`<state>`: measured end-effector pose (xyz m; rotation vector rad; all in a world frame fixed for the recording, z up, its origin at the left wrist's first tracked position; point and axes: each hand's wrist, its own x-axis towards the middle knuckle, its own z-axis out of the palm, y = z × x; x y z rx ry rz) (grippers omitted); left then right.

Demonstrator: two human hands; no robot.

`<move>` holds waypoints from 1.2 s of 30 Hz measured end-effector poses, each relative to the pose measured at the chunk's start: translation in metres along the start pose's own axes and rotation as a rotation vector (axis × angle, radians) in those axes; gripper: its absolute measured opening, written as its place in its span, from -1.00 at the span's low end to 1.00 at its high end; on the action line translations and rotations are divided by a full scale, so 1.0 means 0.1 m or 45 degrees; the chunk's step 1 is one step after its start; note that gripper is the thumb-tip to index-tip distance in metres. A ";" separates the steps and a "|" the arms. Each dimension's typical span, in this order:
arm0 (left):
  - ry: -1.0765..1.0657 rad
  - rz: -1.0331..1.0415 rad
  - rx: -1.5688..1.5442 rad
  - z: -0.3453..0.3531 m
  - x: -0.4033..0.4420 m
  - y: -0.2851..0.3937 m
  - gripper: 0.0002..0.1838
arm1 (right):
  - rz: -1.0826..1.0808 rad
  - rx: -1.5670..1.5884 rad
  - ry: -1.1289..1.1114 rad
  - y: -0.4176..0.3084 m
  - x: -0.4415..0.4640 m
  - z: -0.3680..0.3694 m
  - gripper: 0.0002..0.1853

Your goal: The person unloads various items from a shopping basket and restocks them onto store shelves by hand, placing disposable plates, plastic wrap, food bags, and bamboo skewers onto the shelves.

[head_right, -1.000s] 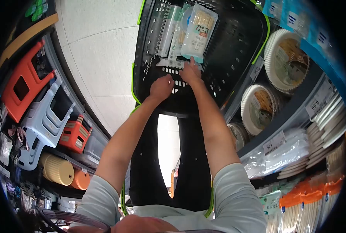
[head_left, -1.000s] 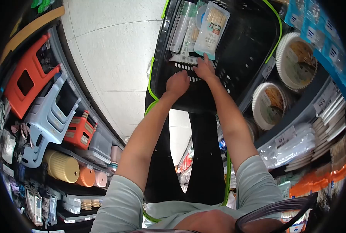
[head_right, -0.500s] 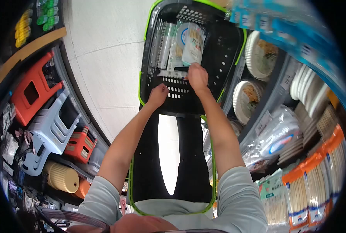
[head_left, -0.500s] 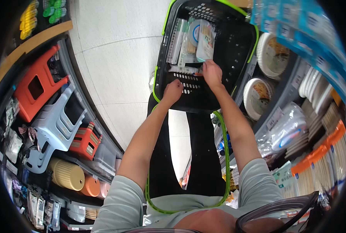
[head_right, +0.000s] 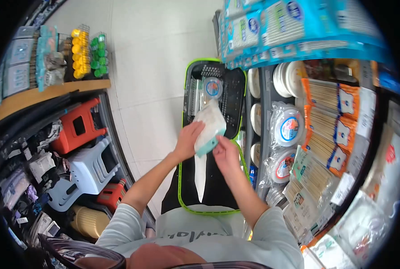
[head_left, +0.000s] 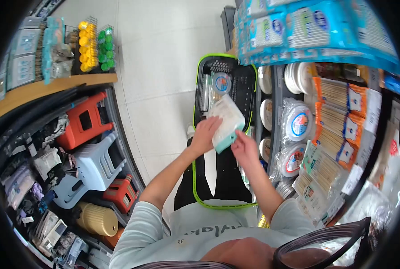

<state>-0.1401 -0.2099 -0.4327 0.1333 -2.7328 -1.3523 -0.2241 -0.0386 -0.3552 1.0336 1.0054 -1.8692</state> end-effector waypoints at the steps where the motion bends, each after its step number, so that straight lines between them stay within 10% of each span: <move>1: 0.063 -0.041 -0.049 -0.10 -0.09 0.13 -0.29 | -0.040 0.006 -0.001 0.03 -0.36 0.14 -0.86; 5: 0.239 -0.013 -0.297 -0.75 -0.09 0.97 -0.54 | -0.142 0.105 -0.258 -0.06 -1.44 0.35 -0.86; 12: -0.130 -0.584 -1.264 -1.31 -0.05 2.01 -0.65 | -1.380 -1.165 0.098 -0.54 -2.35 0.43 -0.34; 17: -0.441 -0.573 -1.465 -1.45 0.10 2.69 -0.59 | -1.137 -0.817 -0.178 -0.80 -2.67 0.30 -0.37; 22: -0.674 -0.305 -1.307 -1.25 0.13 3.16 -0.59 | -1.058 -0.325 -0.122 -1.14 -3.01 -0.12 -0.79; 33: -0.523 -0.053 -1.248 -0.45 0.04 4.05 -0.59 | -1.257 -0.050 0.022 -1.24 -3.32 -1.07 -0.75; 36: -0.636 -0.374 -1.277 -0.41 0.21 4.27 -0.63 | -1.245 0.054 0.040 -1.24 -3.38 -1.23 -0.72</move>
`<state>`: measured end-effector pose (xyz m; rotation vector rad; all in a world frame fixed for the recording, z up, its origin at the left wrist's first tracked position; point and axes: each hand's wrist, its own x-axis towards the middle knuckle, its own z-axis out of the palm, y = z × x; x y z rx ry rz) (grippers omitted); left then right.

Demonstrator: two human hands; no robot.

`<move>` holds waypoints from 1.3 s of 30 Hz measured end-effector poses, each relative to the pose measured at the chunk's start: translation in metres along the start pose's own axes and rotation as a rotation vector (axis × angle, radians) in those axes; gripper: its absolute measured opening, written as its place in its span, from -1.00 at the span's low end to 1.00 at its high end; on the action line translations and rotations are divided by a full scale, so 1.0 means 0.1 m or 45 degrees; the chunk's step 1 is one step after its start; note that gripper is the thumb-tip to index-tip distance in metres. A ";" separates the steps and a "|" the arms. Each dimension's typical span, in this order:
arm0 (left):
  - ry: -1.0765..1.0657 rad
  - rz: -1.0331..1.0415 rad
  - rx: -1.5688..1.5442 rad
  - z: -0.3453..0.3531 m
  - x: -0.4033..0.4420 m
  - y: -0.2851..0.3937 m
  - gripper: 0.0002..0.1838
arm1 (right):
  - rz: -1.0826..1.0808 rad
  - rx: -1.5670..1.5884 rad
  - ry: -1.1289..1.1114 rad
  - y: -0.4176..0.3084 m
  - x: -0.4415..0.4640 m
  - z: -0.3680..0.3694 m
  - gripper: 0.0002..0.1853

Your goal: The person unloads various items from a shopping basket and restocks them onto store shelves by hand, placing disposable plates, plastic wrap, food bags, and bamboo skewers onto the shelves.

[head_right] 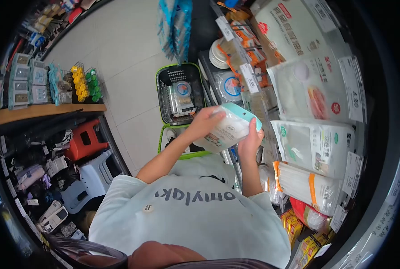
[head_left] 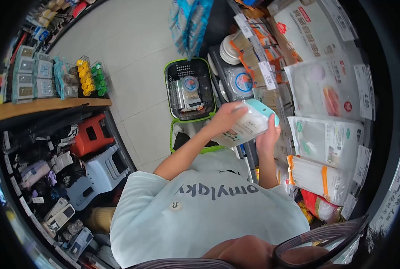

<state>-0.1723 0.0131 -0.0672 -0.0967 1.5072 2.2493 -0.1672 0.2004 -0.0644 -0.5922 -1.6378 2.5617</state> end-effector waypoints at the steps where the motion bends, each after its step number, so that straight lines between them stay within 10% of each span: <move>1: 0.035 0.039 0.006 0.03 0.06 0.00 -0.65 | 0.002 0.013 -0.014 -0.02 0.00 -0.06 -0.68; 24: 0.042 -0.244 0.248 0.08 0.50 0.06 -0.64 | 0.135 0.213 -0.124 0.09 -0.06 -0.31 -0.57; 39: -0.193 0.012 0.279 0.02 0.72 -0.55 -0.71 | 0.003 -0.160 0.016 0.64 0.02 -0.88 -0.60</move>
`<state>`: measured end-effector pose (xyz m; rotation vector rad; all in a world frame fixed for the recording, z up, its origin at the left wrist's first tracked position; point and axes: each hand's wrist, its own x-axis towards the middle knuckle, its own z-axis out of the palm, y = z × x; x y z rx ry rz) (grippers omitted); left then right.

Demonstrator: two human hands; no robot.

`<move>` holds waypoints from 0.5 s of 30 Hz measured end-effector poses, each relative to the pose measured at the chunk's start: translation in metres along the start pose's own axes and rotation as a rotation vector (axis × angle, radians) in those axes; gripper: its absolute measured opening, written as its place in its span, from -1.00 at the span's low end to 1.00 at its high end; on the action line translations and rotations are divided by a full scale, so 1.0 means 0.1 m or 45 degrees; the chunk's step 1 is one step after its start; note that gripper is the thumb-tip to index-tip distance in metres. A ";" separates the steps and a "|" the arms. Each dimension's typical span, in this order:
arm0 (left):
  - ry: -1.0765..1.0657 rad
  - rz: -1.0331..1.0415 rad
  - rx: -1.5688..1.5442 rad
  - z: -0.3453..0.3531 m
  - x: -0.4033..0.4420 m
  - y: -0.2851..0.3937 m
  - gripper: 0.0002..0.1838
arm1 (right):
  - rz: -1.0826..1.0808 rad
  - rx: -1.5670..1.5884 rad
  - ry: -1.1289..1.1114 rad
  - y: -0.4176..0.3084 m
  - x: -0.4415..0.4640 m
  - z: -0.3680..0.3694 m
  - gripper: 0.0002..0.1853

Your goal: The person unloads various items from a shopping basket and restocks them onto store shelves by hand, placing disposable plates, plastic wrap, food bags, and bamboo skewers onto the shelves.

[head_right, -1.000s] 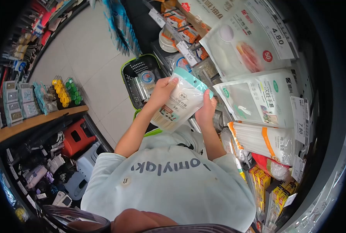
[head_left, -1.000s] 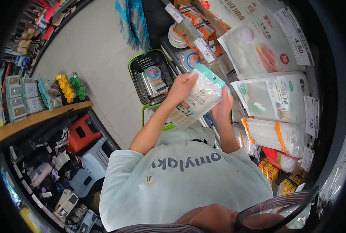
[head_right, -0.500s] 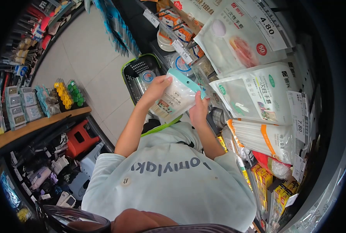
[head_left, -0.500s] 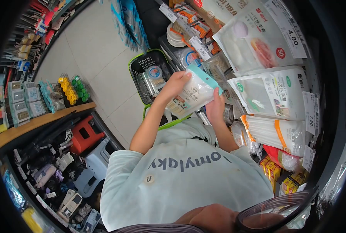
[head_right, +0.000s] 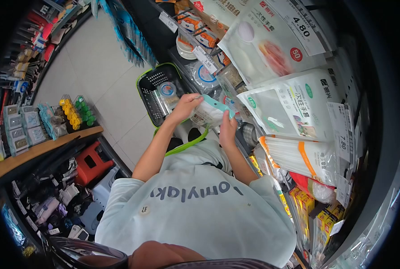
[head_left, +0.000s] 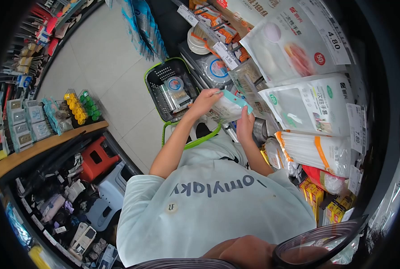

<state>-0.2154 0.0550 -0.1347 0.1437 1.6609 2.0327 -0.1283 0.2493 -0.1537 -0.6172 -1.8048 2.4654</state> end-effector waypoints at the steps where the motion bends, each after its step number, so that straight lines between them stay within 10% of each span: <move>1: -0.005 0.002 -0.004 0.05 0.02 0.01 -0.71 | -0.019 -0.038 0.008 0.00 -0.01 -0.05 -0.60; 15: -0.261 -0.138 -0.111 1.17 0.52 -0.33 -0.72 | -0.048 0.141 0.285 -0.14 -0.24 -1.02 -0.60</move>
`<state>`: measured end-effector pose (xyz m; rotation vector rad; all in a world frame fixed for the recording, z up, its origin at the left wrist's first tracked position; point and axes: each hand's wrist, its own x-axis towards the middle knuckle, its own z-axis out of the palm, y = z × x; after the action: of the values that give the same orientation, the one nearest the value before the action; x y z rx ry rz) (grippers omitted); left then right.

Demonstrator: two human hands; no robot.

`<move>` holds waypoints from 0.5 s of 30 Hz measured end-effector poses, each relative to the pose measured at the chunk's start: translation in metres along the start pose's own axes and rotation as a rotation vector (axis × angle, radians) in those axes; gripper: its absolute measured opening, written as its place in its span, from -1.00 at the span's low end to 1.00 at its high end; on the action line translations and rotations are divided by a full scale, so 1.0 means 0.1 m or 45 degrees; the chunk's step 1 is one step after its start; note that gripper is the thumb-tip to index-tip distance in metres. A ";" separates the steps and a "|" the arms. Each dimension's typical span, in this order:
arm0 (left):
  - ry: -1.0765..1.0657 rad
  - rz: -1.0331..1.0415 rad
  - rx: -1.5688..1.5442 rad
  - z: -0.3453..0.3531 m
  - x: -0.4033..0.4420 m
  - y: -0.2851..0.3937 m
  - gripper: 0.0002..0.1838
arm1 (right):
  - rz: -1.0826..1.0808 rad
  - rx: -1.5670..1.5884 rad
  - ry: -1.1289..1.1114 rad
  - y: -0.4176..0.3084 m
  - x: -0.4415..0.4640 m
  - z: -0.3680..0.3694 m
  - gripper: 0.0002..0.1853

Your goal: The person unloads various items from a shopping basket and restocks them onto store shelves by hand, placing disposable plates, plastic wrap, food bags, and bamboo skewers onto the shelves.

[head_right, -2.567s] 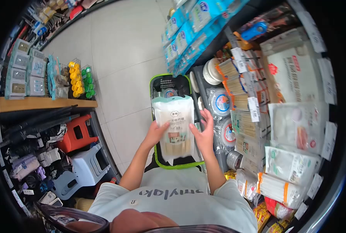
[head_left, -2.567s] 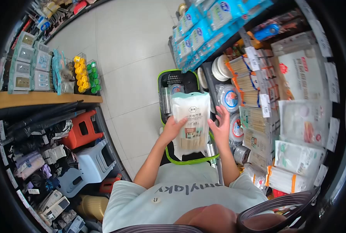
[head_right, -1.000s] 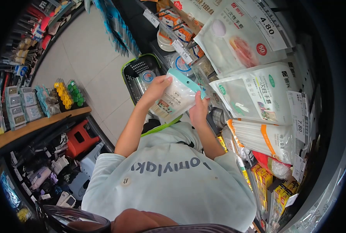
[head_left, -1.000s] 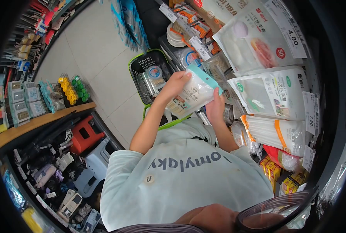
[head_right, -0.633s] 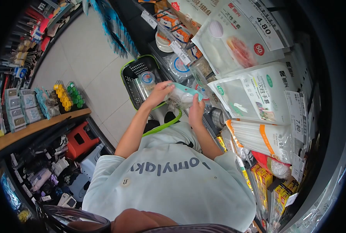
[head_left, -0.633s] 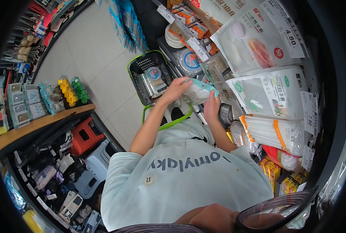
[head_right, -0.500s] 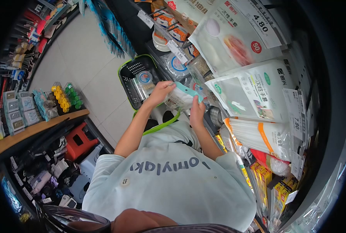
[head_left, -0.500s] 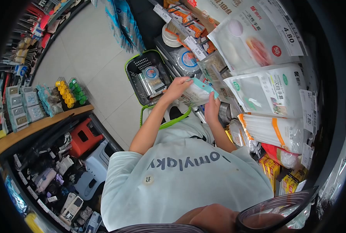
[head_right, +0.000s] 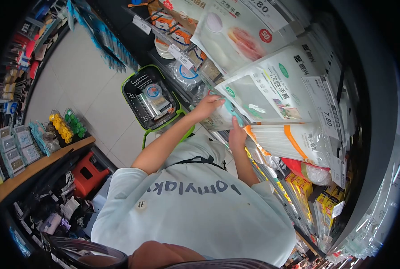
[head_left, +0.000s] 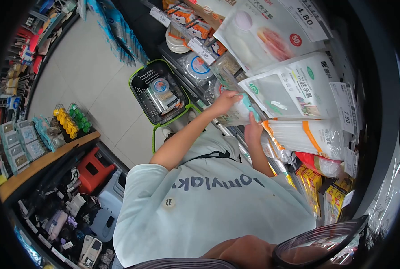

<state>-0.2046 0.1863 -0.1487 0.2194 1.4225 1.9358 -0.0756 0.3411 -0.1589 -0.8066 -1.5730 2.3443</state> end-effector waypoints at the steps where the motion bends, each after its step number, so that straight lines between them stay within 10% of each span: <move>1: -0.056 0.025 -0.036 0.05 0.04 -0.02 -0.72 | -0.003 0.092 0.021 -0.02 0.01 -0.04 -0.56; 15: -0.191 0.132 0.107 0.16 0.06 -0.07 -0.73 | -0.158 -0.167 0.205 0.06 0.10 -0.47 -0.48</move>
<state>-0.1977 0.2034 -0.1502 0.4761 1.4181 1.9008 -0.0579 0.3804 -0.1814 -0.8739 -1.6700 2.0540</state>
